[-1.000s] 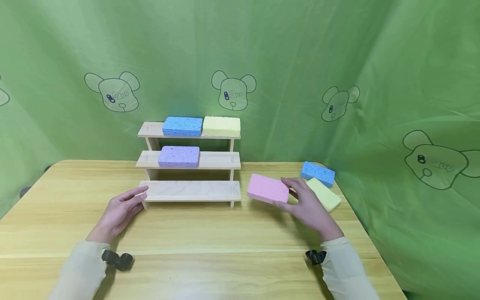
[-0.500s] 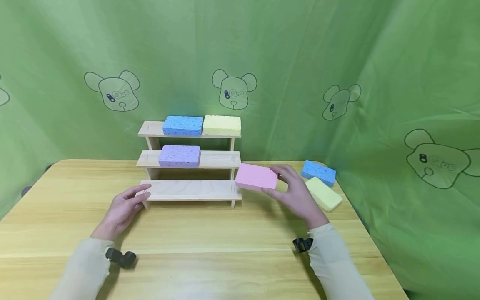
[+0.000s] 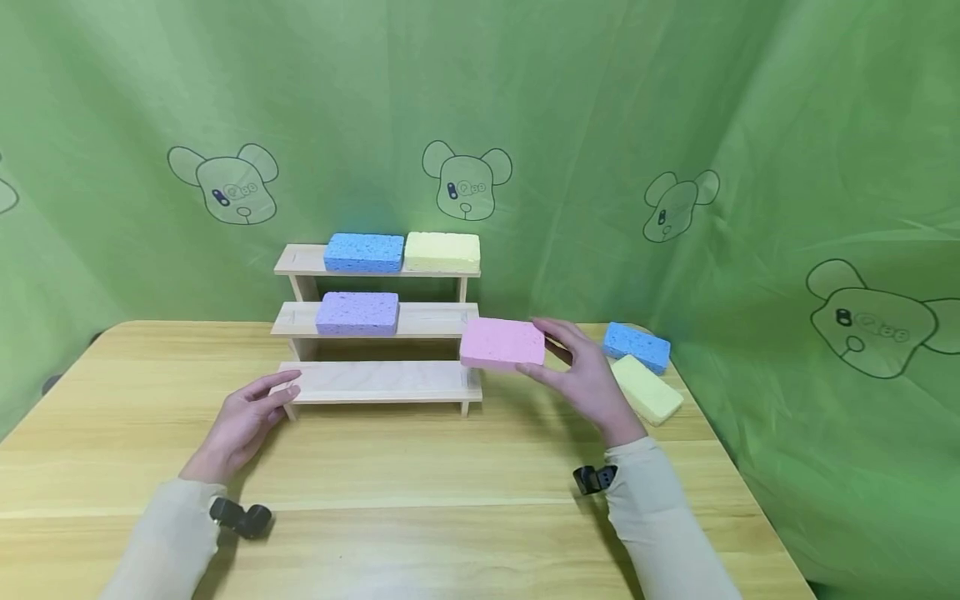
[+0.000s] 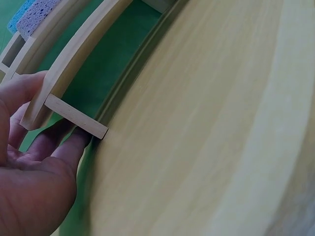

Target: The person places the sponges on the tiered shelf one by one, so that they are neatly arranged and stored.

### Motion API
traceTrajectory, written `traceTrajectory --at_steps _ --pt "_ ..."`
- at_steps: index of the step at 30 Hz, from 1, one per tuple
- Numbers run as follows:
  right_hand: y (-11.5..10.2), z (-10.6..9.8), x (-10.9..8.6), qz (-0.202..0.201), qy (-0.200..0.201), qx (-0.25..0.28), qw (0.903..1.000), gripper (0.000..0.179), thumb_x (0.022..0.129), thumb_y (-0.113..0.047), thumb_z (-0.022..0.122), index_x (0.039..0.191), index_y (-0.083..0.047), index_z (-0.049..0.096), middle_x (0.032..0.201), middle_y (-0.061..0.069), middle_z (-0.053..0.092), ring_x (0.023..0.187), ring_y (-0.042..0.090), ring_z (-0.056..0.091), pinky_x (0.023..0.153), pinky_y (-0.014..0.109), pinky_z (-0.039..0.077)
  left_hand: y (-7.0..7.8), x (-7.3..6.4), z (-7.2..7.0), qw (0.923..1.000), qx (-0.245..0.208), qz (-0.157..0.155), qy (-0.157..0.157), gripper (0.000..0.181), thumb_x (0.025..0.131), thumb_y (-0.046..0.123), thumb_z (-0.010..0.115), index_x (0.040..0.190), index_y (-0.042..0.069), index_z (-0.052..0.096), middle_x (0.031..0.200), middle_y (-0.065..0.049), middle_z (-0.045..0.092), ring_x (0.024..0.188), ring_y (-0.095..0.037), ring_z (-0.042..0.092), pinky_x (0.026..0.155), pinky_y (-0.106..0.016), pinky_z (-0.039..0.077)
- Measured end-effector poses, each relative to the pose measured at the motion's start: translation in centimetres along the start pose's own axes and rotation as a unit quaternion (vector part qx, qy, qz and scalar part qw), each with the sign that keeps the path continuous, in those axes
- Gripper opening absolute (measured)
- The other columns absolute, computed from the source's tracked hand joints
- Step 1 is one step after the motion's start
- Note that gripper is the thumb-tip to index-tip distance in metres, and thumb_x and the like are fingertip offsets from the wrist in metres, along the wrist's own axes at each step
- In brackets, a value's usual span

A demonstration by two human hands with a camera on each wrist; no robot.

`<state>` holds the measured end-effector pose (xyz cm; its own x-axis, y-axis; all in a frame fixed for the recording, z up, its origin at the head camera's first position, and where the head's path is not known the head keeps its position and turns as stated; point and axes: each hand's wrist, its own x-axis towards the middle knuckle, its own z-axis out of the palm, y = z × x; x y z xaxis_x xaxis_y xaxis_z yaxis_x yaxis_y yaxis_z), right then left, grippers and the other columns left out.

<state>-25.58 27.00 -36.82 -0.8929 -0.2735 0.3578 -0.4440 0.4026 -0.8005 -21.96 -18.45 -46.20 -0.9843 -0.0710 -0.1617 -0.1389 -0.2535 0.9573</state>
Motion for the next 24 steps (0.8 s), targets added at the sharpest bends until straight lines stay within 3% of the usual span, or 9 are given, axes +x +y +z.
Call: traceTrajectory --at_steps 6,10,15,20,24 --pt "-2.9 1.3 0.3 -0.002 0.003 0.01 0.9999 0.061 0.085 -0.003 0.077 0.138 0.008 0.05 0.139 0.022 0.048 0.127 0.037 0.047 0.108 0.038 0.04 -0.1 0.0 0.0 1.0 -0.006 0.0 -0.001 0.038 0.09 0.003 0.07 0.127 -0.003 0.062 0.15 -0.013 0.037 0.103 -0.008 0.058 0.094 -0.022 0.05" --pt "-3.7 2.0 0.8 0.0 0.005 0.019 0.9998 0.062 0.085 -0.003 0.077 0.139 0.008 0.048 0.14 0.023 0.046 0.127 0.038 0.047 0.108 0.038 0.04 0.0 0.0 -0.1 1.0 -0.003 0.002 -0.002 0.04 0.09 0.003 0.07 0.128 -0.004 0.061 0.15 -0.013 0.036 0.104 -0.008 0.058 0.095 -0.023 0.05" --pt "-3.3 2.9 1.7 0.007 0.011 0.033 0.9994 0.063 0.084 -0.004 0.078 0.139 0.007 0.049 0.141 0.019 0.047 0.129 0.033 0.047 0.11 0.038 0.038 0.0 0.0 -0.1 1.0 0.005 0.001 -0.004 0.042 0.091 0.004 0.069 0.13 -0.005 0.058 0.15 -0.013 0.036 0.099 -0.006 0.057 0.091 -0.022 0.052" --pt "-3.5 3.7 2.5 -0.001 0.013 0.037 0.9992 0.062 0.084 0.0 0.076 0.138 0.009 0.048 0.141 0.024 0.047 0.129 0.036 0.047 0.11 0.041 0.038 0.1 -0.1 -0.1 1.0 0.009 -0.001 -0.002 0.043 0.091 0.004 0.069 0.132 -0.005 0.057 0.148 -0.011 0.037 0.081 -0.003 0.051 0.074 -0.017 0.051" --pt "-2.0 4.2 3.4 0.004 0.014 0.061 0.998 0.064 0.084 -0.004 0.078 0.14 0.004 0.049 0.144 0.018 0.047 0.13 0.032 0.047 0.11 0.037 0.039 0.1 -0.1 -0.2 1.0 0.005 -0.002 -0.005 0.042 0.091 0.003 0.069 0.131 -0.004 0.057 0.151 -0.013 0.035 0.086 -0.004 0.054 0.081 -0.018 0.052"
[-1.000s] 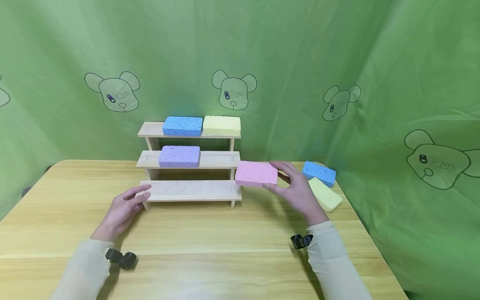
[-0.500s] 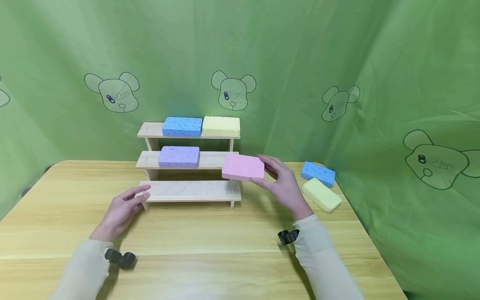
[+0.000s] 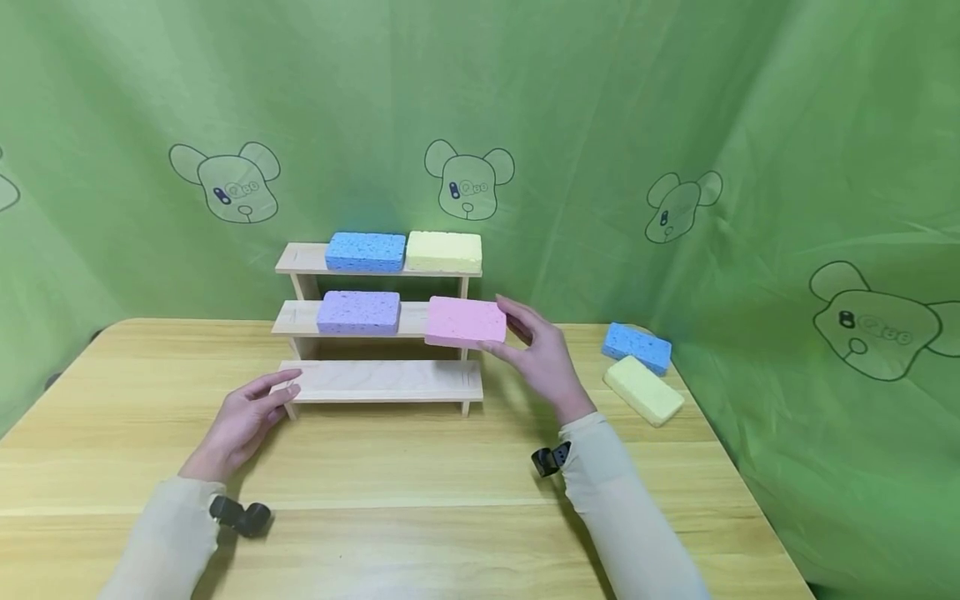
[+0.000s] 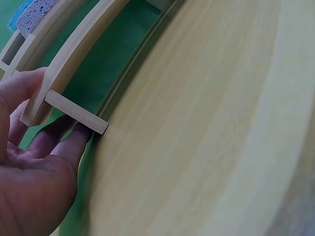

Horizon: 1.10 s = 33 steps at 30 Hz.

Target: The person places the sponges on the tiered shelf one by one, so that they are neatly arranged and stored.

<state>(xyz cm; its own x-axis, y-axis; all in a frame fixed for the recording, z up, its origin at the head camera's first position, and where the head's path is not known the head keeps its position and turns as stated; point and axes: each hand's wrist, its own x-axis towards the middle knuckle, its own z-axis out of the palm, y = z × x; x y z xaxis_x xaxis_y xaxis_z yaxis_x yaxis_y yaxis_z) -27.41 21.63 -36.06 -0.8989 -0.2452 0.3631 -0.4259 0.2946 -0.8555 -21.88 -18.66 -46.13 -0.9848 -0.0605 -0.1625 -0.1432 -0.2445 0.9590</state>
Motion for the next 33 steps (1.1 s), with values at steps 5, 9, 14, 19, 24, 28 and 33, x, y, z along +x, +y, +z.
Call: traceTrajectory --at_steps 5,9,14,19,24,28,33 --pt "1.8 0.4 1.0 0.005 0.01 0.035 0.9993 0.066 0.083 -0.008 0.08 0.142 0.0 0.049 0.145 0.014 0.047 0.131 0.027 0.046 0.106 0.026 0.04 -0.1 0.2 -0.1 1.0 0.001 0.002 0.0 0.04 0.09 0.005 0.07 0.129 -0.001 0.061 0.151 -0.012 0.035 0.091 -0.005 0.055 0.088 -0.02 0.052" --pt "2.0 0.9 1.6 0.007 0.018 0.055 0.9983 0.066 0.082 -0.005 0.08 0.141 0.002 0.049 0.144 0.018 0.047 0.132 0.029 0.045 0.104 0.024 0.042 -0.2 0.3 -0.1 1.0 0.002 0.006 0.002 0.038 0.09 0.006 0.071 0.127 0.001 0.064 0.148 -0.01 0.037 0.083 -0.004 0.052 0.081 -0.019 0.052" --pt "2.4 1.6 2.1 0.018 0.021 0.068 0.9973 0.067 0.081 -0.001 0.079 0.14 0.005 0.048 0.143 0.02 0.047 0.132 0.03 0.045 0.103 0.023 0.042 -0.3 0.3 -0.1 1.0 0.005 0.007 -0.003 0.038 0.09 0.007 0.072 0.127 0.002 0.064 0.15 -0.011 0.035 0.095 -0.007 0.056 0.091 -0.023 0.052" --pt "2.5 2.2 2.5 0.021 0.014 0.059 0.9979 0.068 0.083 -0.005 0.079 0.142 0.003 0.047 0.145 0.018 0.045 0.133 0.028 0.043 0.106 0.024 0.04 -0.3 0.2 -0.1 1.0 0.003 0.005 -0.003 0.038 0.09 0.006 0.071 0.127 0.001 0.063 0.152 -0.012 0.034 0.102 -0.009 0.058 0.098 -0.028 0.049" --pt "2.8 2.8 3.0 0.023 0.004 0.057 0.9981 0.067 0.084 -0.004 0.077 0.143 0.003 0.046 0.148 0.017 0.043 0.134 0.027 0.042 0.107 0.024 0.038 -0.3 0.1 -0.1 1.0 -0.001 0.003 -0.001 0.038 0.09 0.006 0.071 0.127 0.001 0.063 0.151 -0.012 0.035 0.102 -0.009 0.058 0.098 -0.027 0.049" --pt "2.9 3.0 3.1 0.04 -0.004 0.05 0.9979 0.067 0.086 -0.005 0.075 0.144 0.002 0.043 0.149 0.016 0.041 0.135 0.026 0.041 0.109 0.025 0.037 -0.2 0.0 -0.1 1.0 -0.002 0.003 -0.002 0.039 0.091 0.005 0.069 0.129 -0.001 0.061 0.151 -0.012 0.035 0.104 -0.008 0.058 0.098 -0.026 0.049" --pt "1.7 3.4 2.8 0.056 -0.007 0.032 0.9979 0.065 0.089 -0.004 0.072 0.145 0.003 0.041 0.148 0.019 0.041 0.134 0.029 0.043 0.11 0.032 0.038 -0.1 -0.1 0.0 1.0 -0.002 0.003 -0.003 0.042 0.092 0.005 0.069 0.132 -0.004 0.058 0.152 -0.012 0.034 0.106 -0.008 0.057 0.1 -0.026 0.048"
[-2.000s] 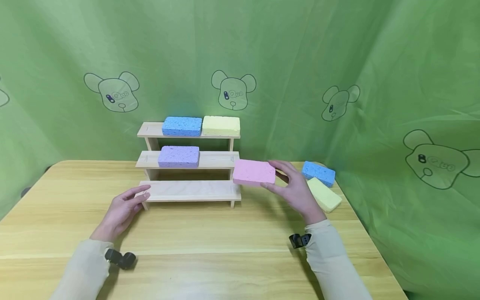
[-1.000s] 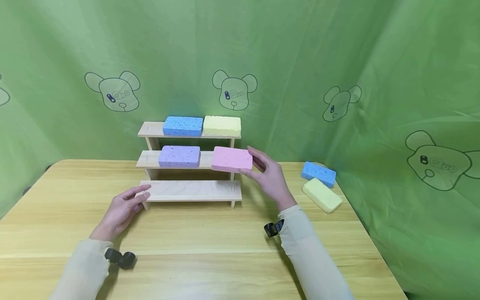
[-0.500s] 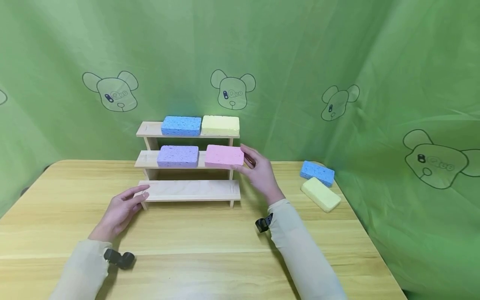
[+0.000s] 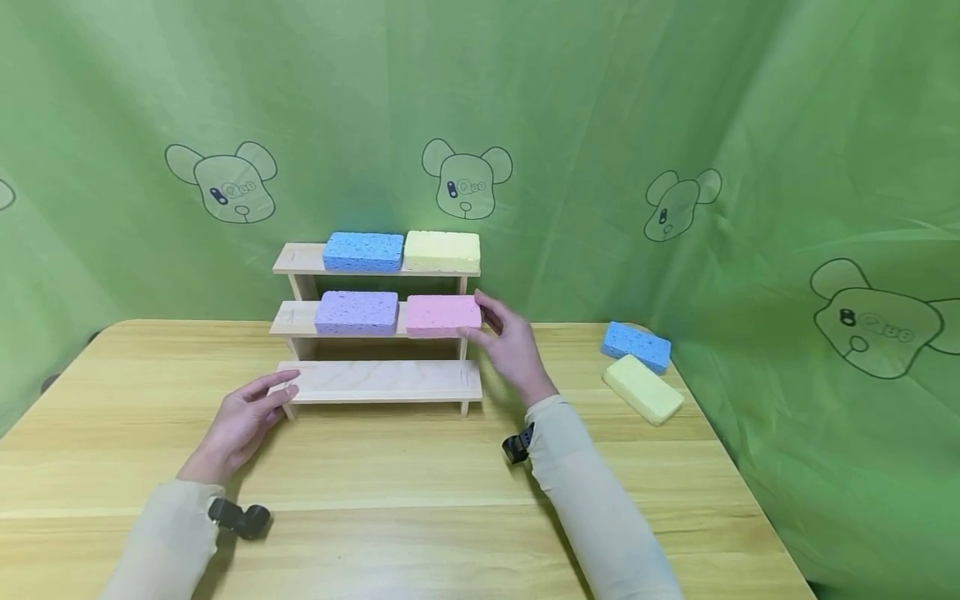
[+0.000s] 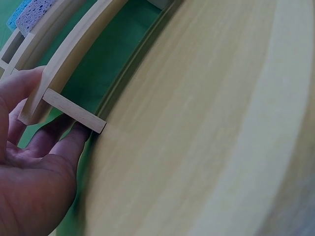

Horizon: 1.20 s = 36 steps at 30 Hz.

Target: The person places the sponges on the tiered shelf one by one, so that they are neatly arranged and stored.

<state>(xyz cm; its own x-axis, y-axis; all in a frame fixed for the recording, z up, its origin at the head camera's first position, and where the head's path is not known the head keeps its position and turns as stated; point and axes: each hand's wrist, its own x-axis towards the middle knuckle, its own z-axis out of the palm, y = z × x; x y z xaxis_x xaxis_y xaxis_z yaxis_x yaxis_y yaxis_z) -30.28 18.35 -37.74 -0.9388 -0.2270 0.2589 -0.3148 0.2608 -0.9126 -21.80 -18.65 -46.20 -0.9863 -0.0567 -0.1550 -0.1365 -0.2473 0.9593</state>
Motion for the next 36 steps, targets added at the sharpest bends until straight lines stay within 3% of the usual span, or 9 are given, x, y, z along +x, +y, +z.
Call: traceTrajectory --at_steps 4,11,15,20,26,31,36 --pt "-0.6 0.3 -0.3 -0.007 0.005 0.0 1.0 0.064 0.089 -0.003 0.072 0.144 0.004 0.041 0.146 0.022 0.043 0.133 0.032 0.043 0.111 0.039 0.037 0.0 0.0 0.0 1.0 -0.002 0.001 0.0 0.041 0.092 0.005 0.069 0.131 -0.003 0.059 0.152 -0.012 0.034 0.107 -0.008 0.057 0.099 -0.025 0.048" --pt "2.1 0.3 0.7 -0.015 0.014 0.006 0.9998 0.068 0.085 -0.017 0.078 0.144 -0.006 0.047 0.144 0.013 0.048 0.13 0.024 0.047 0.109 0.031 0.039 -0.2 0.0 0.0 1.0 -0.006 0.004 0.002 0.039 0.092 0.007 0.07 0.129 -0.001 0.062 0.153 -0.012 0.034 0.107 -0.008 0.056 0.097 -0.023 0.049" --pt "2.7 0.0 0.7 -0.019 0.016 -0.015 0.9996 0.073 0.083 -0.027 0.08 0.145 -0.011 0.047 0.146 0.009 0.047 0.131 0.023 0.045 0.11 0.032 0.038 -0.3 0.0 0.0 0.9999 -0.009 0.008 -0.002 0.039 0.092 0.006 0.069 0.129 -0.003 0.061 0.154 -0.013 0.033 0.11 -0.01 0.056 0.099 -0.024 0.048" --pt "2.5 -0.9 0.1 -0.026 0.017 -0.038 0.9988 0.073 0.085 -0.033 0.078 0.146 -0.011 0.046 0.148 0.004 0.045 0.133 0.029 0.043 0.112 0.035 0.036 -0.4 0.2 -0.1 1.0 -0.003 0.008 -0.002 0.036 0.091 0.006 0.07 0.126 0.001 0.064 0.154 -0.013 0.033 0.109 -0.01 0.057 0.098 -0.025 0.049" --pt "-0.1 -1.8 -1.5 -0.032 0.013 -0.057 0.9978 0.062 0.091 -0.017 0.072 0.145 0.0 0.044 0.148 0.015 0.043 0.134 0.031 0.04 0.114 0.041 0.033 -0.3 0.4 -0.3 1.0 0.002 0.004 -0.004 0.034 0.09 0.007 0.071 0.124 0.004 0.067 0.155 -0.013 0.03 0.108 -0.011 0.057 0.098 -0.028 0.049" --pt "1.5 -3.1 -2.0 -0.038 0.013 -0.072 0.9966 0.06 0.093 -0.026 0.07 0.144 -0.006 0.047 0.146 0.009 0.046 0.133 0.027 0.042 0.113 0.038 0.034 -0.2 0.3 -0.3 1.0 -0.001 0.001 -0.007 0.034 0.091 0.007 0.07 0.124 0.004 0.066 0.156 -0.013 0.027 0.113 -0.011 0.054 0.1 -0.026 0.048" --pt "1.6 -4.3 -3.3 -0.037 0.005 -0.105 0.9938 0.056 0.096 -0.031 0.066 0.144 -0.007 0.048 0.145 0.009 0.048 0.133 0.028 0.044 0.113 0.041 0.035 -0.2 0.2 -0.3 0.9999 0.0 0.003 -0.012 0.033 0.092 0.007 0.069 0.125 0.005 0.066 0.156 -0.013 0.027 0.114 -0.011 0.053 0.1 -0.025 0.047"
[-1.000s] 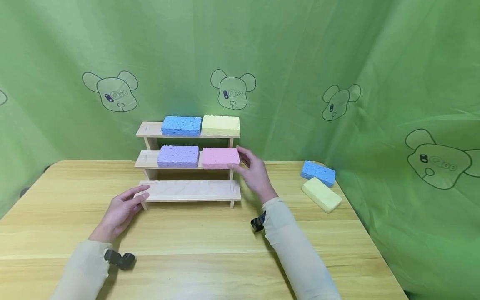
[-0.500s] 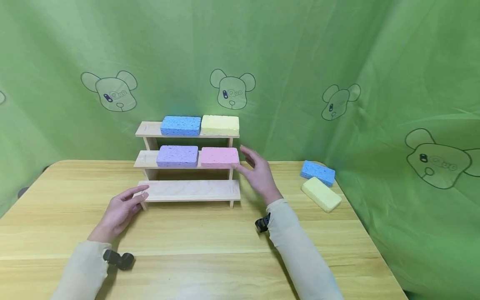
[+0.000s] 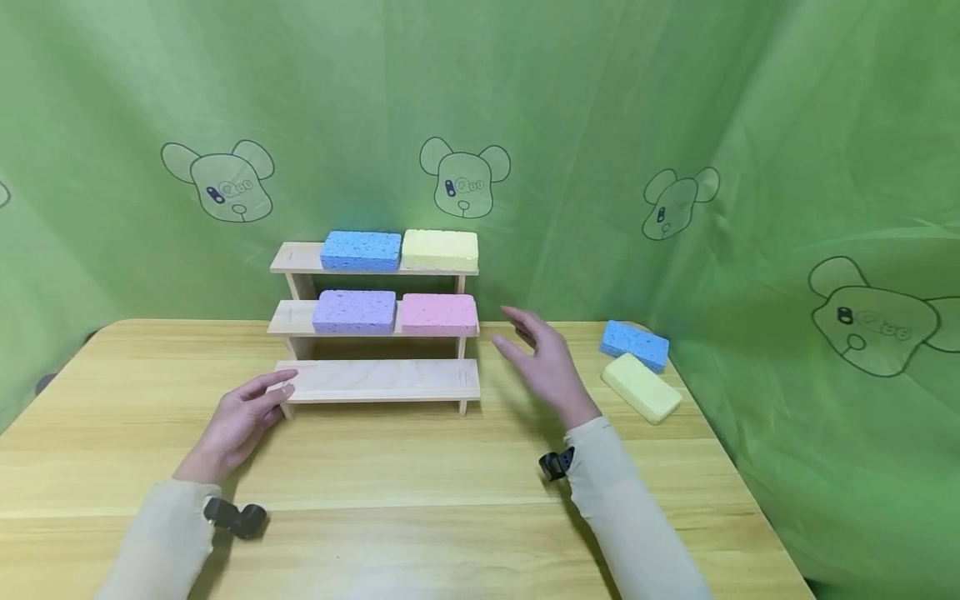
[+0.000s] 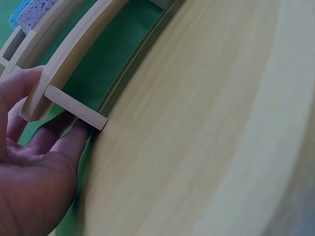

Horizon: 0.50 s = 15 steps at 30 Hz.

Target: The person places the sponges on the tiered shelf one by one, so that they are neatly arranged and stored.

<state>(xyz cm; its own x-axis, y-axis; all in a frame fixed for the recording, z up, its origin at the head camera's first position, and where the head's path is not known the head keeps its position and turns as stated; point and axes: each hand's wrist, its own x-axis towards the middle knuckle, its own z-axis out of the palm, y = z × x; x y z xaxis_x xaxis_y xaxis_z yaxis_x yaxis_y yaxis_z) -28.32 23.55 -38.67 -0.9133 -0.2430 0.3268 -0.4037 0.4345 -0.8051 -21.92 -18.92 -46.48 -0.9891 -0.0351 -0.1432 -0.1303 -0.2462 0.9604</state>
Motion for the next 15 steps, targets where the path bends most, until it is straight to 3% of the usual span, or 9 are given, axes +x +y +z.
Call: traceTrajectory --at_steps 10,15 --pt "0.9 -2.6 -2.7 0.023 -0.025 -0.061 0.9976 0.055 0.098 -0.027 0.064 0.144 -0.003 0.046 0.145 0.017 0.046 0.132 0.038 0.042 0.112 0.05 0.034 0.0 0.0 0.0 0.9999 0.002 0.009 -0.01 0.037 0.092 0.006 0.068 0.128 -0.001 0.062 0.154 -0.015 0.03 0.114 -0.012 0.053 0.101 -0.027 0.047" --pt "1.8 -3.6 -3.7 0.017 -0.027 -0.08 0.9963 0.056 0.098 -0.027 0.064 0.143 -0.001 0.046 0.143 0.02 0.046 0.13 0.041 0.043 0.111 0.052 0.034 0.0 0.0 -0.1 0.9999 -0.002 0.009 -0.006 0.037 0.092 0.006 0.069 0.127 -0.002 0.062 0.153 -0.014 0.032 0.112 -0.011 0.054 0.1 -0.027 0.047"
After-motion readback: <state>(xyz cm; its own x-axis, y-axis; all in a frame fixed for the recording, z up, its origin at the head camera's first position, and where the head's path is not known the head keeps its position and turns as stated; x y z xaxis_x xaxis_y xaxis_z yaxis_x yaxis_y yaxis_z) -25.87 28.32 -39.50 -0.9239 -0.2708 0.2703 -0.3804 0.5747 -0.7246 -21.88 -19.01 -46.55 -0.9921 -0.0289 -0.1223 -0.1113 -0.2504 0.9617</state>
